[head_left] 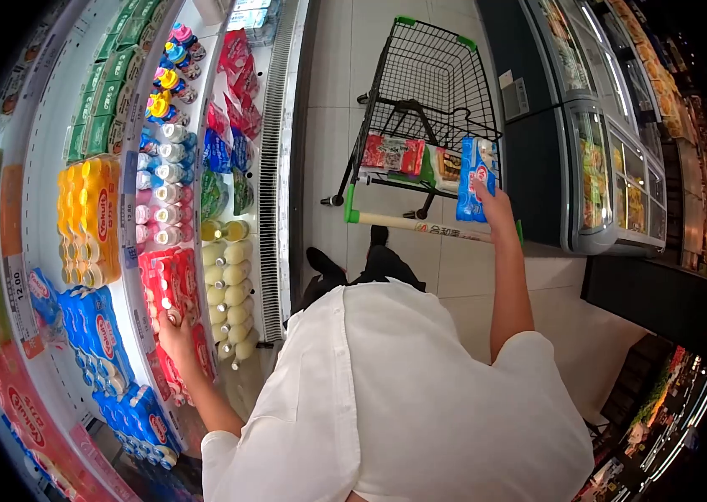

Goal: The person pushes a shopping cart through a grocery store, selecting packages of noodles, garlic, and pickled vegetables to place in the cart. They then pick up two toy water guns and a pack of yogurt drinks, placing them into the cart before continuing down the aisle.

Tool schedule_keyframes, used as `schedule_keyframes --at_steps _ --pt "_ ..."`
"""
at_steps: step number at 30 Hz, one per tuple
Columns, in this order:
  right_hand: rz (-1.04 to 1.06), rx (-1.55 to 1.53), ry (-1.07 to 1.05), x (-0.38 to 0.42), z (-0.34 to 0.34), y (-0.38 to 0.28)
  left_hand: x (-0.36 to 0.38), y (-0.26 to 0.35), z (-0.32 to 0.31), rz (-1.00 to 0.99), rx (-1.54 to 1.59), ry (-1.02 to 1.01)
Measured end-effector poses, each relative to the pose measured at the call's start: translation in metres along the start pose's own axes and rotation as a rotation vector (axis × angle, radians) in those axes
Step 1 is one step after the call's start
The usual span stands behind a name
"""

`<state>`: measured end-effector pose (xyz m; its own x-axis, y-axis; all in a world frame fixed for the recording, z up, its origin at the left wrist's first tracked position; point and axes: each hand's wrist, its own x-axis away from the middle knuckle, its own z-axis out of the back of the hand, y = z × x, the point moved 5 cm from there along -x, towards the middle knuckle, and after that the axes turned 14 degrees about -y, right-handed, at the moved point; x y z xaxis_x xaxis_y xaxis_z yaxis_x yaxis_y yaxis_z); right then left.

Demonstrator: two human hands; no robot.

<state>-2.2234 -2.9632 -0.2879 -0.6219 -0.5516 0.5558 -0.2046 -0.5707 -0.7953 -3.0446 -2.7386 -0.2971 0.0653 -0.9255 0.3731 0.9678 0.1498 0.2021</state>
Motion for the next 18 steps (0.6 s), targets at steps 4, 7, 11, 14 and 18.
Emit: schedule_keyframes --at_steps 4,7,11,14,18 --pt "-0.125 0.107 -0.126 -0.033 0.009 0.029 0.028 0.036 0.008 0.041 -0.054 0.01" --pt "-0.225 -0.057 -0.27 -0.063 -0.011 0.043 0.051 0.075 0.0 -0.042 0.209 -0.108" --pt "-0.389 0.173 -0.333 -0.127 -0.02 0.064 0.081 0.154 -0.013 -0.124 0.797 -0.306" --pt "-0.464 0.333 -0.392 -0.138 -0.033 0.05 0.101 0.196 -0.031 0.02 1.177 -0.416" --pt "-0.507 0.158 -0.486 -0.174 -0.051 0.076 0.122 0.233 -0.041 0.097 1.397 -0.551"
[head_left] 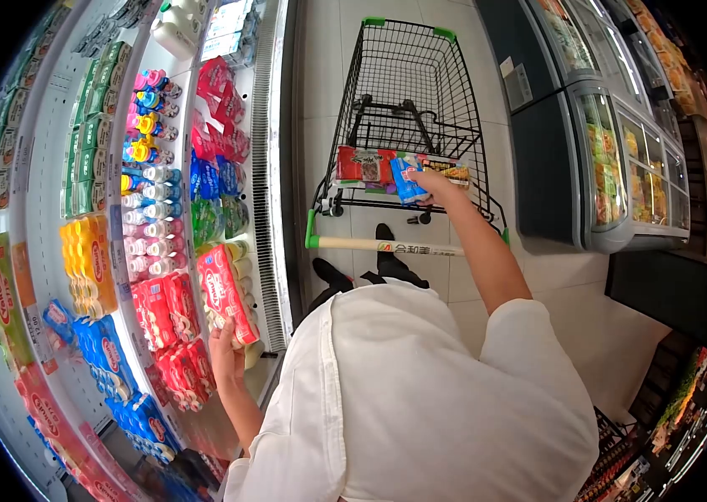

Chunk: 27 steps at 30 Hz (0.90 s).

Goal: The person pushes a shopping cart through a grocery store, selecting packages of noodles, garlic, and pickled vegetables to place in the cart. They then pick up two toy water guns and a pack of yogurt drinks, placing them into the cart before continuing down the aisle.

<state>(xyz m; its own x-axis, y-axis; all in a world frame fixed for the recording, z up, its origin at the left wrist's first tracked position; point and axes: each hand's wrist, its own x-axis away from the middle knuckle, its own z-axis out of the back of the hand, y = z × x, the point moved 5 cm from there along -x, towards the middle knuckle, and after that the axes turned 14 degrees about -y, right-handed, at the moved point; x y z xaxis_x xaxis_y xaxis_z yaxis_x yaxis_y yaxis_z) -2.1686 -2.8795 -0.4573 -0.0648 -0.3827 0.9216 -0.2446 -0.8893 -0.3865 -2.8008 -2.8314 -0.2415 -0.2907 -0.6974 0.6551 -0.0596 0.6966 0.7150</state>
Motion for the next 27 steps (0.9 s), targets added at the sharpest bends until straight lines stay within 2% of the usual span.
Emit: schedule_keyframes --at_steps 2,4,6,8,10,11,14,15,19,22,23,24,27 --pt "-0.001 -0.031 -0.024 -0.023 0.0 0.01 -0.002 -0.008 -0.02 0.007 0.092 -0.117" --pt "0.017 -0.058 -0.062 -0.036 0.002 0.015 -0.004 -0.013 -0.04 -0.018 0.077 -0.079" --pt "-0.02 -0.156 -0.118 -0.041 0.001 0.019 -0.007 -0.006 -0.075 -0.006 0.053 -0.151" --pt "-0.023 -0.137 -0.119 -0.044 0.0 0.018 -0.019 -0.005 -0.106 -0.004 0.033 -0.169" --pt "0.008 -0.055 -0.096 -0.053 -0.004 0.018 -0.037 -0.004 -0.143 -0.002 0.017 -0.334" --pt "0.019 -0.078 -0.088 -0.062 -0.007 0.021 -0.047 -0.003 -0.163 -0.002 0.01 -0.329" --pt "0.123 0.084 -0.058 -0.183 -0.006 0.057 -0.076 0.0 -0.234 0.088 -0.139 -0.426" --pt "0.113 0.159 0.037 -0.115 -0.016 0.031 -0.084 0.004 -0.267 0.072 -0.131 -0.486" --pt "0.146 0.249 0.13 -0.096 -0.028 0.024 -0.136 -0.01 -0.343 0.232 -0.293 -0.563" --pt "0.206 0.331 0.186 -0.055 -0.019 0.025 -0.201 -0.044 -0.357 0.35 -0.436 -0.551" --pt "0.26 0.449 0.171 -0.063 -0.014 0.036 -0.212 -0.049 -0.368 0.351 -0.441 -0.555" --pt "0.261 0.445 0.174 -0.045 -0.008 0.039 -0.223 -0.054 -0.377 0.38 -0.492 -0.55" --pt "0.477 0.442 0.294 0.047 0.001 0.046 -0.252 -0.074 -0.385 0.415 -0.533 -0.571"
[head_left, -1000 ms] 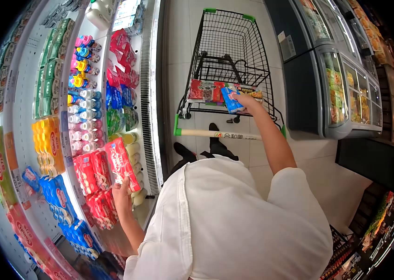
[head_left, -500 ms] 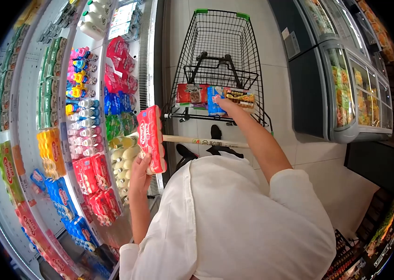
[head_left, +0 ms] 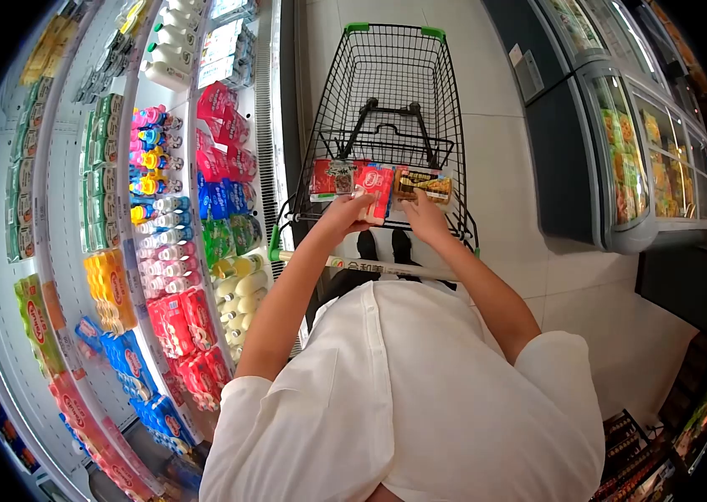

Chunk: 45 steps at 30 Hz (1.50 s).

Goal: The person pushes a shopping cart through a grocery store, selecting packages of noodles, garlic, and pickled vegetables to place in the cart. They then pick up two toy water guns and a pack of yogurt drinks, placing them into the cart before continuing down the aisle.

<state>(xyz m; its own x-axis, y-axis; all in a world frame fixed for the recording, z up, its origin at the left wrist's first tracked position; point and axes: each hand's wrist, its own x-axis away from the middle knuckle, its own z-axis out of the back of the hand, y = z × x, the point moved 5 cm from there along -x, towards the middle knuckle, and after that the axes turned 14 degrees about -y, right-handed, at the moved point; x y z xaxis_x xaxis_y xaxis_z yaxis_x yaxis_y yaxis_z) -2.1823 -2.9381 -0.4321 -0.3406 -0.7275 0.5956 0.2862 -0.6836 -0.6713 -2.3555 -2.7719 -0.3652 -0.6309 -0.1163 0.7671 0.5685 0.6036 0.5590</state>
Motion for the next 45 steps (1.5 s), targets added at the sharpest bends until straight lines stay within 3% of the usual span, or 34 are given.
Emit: schedule_keyframes --at_steps 3,5,6,12,20,23,25,28,31,32,35,38,40,45 --pt "0.156 0.089 0.185 0.054 0.023 0.01 -0.031 -0.006 0.011 -0.004 0.009 -0.018" --pt "0.149 0.095 0.242 0.098 0.034 0.016 -0.046 -0.004 0.013 0.013 0.084 -0.106" --pt "0.146 0.108 0.296 0.117 0.04 0.014 -0.048 0.006 0.011 0.073 0.007 -0.057" --pt "0.186 0.205 0.331 0.157 0.025 0.009 -0.062 -0.008 0.022 0.057 -0.174 -0.071" --pt "0.198 0.248 0.275 0.164 0.005 0.008 -0.051 -0.019 0.025 -0.074 -0.039 -0.014" --pt "0.213 0.283 0.257 0.162 0.002 0.011 -0.055 -0.018 0.036 -0.118 -0.241 0.078" --pt "0.232 0.298 0.253 0.16 0.001 0.009 -0.032 0.013 0.034 -0.211 -1.016 0.278" --pt "0.256 0.389 0.221 0.16 -0.003 0.01 0.0 0.025 0.043 -0.206 -1.019 0.435" --pt "0.24 0.421 0.226 0.156 -0.008 0.014 0.042 0.026 0.06 -0.203 -0.993 0.469" --pt "0.194 0.421 0.255 0.156 -0.006 0.013 0.046 0.014 0.071 -0.312 -0.984 0.5" --pt "0.138 0.441 0.327 0.154 0.001 0.007 0.072 -0.016 0.088 -0.227 -1.062 0.549" --pt "0.134 0.456 0.326 0.149 0.009 0.007 0.084 -0.047 0.098 -0.189 -1.152 0.535" --pt "0.159 0.462 0.33 0.145 0.014 0.005 0.087 -0.041 0.091 -0.218 -1.125 0.52" --pt "0.153 0.521 0.363 0.129 0.031 0.013 0.076 -0.03 0.082 -0.08 -1.075 0.492"
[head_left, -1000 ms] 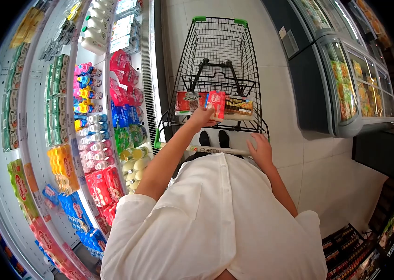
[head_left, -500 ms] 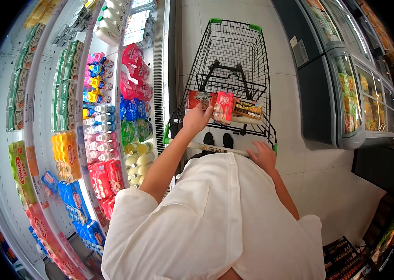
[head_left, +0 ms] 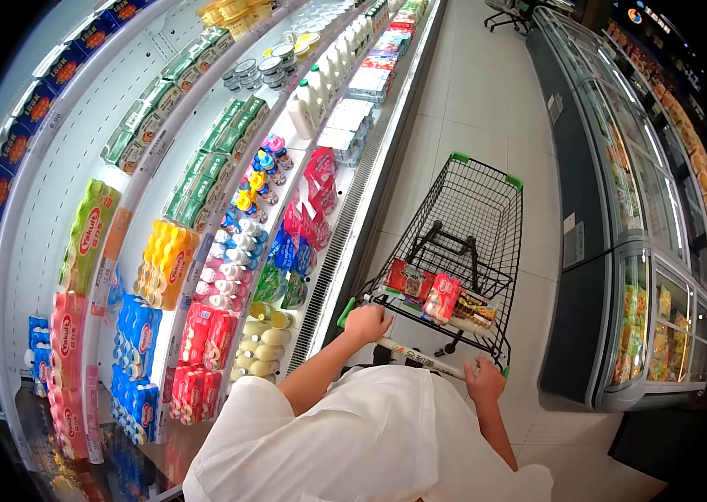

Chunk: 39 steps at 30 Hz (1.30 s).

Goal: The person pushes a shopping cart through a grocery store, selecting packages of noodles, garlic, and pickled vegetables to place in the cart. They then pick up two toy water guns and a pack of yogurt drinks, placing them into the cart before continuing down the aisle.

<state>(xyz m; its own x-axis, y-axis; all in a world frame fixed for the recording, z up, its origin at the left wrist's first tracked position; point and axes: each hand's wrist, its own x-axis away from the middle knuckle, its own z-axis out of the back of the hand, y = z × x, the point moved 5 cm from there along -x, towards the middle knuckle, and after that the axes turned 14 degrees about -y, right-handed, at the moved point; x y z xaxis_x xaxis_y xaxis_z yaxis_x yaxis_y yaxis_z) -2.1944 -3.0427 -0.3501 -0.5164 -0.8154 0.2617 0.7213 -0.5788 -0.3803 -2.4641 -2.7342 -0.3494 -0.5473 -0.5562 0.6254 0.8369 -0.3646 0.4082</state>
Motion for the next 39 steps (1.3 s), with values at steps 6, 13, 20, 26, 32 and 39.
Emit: schedule_keyframes --at_steps 6,13,20,26,32,39 --pt "-0.091 0.0 -0.347 -0.043 0.021 0.016 -0.018 0.013 0.002 -0.046 -0.022 0.03" --pt "0.232 0.174 -0.596 -0.084 0.042 0.004 -0.045 0.023 0.009 -0.01 -0.049 0.049" --pt "0.19 0.173 -0.55 -0.113 0.039 0.02 -0.062 0.028 0.015 0.033 -0.037 0.033" --pt "0.213 0.198 -0.551 -0.139 0.04 0.03 -0.067 0.036 0.019 0.066 -0.022 -0.008" --pt "0.221 0.21 -0.581 -0.161 0.05 0.034 -0.074 0.041 0.02 0.104 -0.024 0.036" --pt "0.28 0.222 -0.54 -0.205 0.055 0.041 -0.084 0.037 0.034 0.041 -0.007 0.05"
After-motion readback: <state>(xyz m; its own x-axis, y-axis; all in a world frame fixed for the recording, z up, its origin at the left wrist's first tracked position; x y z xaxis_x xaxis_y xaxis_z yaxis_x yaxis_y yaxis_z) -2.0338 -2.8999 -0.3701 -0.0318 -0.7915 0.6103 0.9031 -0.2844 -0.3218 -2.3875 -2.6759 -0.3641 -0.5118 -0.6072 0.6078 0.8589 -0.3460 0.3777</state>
